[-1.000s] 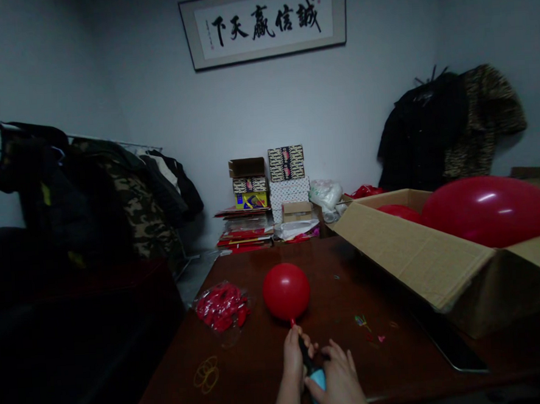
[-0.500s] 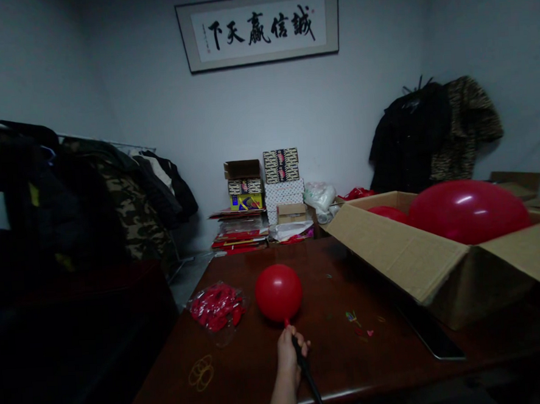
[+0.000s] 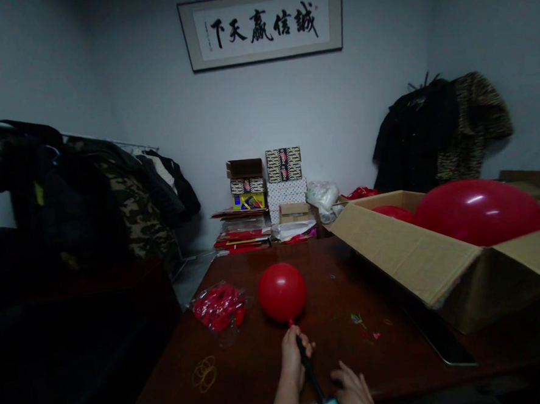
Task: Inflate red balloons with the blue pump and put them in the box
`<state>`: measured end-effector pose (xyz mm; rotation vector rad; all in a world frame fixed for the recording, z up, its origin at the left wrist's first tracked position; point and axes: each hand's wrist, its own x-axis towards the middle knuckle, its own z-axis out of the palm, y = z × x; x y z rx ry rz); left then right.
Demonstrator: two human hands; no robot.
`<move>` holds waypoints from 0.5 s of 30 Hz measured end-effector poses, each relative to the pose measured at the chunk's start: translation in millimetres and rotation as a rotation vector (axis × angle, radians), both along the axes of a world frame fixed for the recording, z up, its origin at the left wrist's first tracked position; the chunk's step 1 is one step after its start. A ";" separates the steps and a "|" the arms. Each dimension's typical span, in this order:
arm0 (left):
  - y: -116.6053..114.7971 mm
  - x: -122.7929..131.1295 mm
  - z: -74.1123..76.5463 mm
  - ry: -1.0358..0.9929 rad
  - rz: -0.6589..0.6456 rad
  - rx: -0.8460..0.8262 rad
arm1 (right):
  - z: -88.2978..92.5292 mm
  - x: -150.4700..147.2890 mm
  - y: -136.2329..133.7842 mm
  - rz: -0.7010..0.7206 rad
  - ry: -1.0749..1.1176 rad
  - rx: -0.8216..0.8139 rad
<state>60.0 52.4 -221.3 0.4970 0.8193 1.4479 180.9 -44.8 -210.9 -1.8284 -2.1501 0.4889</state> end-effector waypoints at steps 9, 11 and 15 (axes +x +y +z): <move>2.5 1.7 -2.0 0.042 0.020 0.034 | 24.8 -19.3 23.3 -0.023 0.054 0.092; 1.4 2.8 -2.6 0.073 0.020 0.036 | 17.3 -16.5 18.7 -0.013 0.031 0.072; -1.6 3.6 -1.8 0.085 0.041 0.035 | -1.7 -7.1 4.3 -0.001 -0.032 0.051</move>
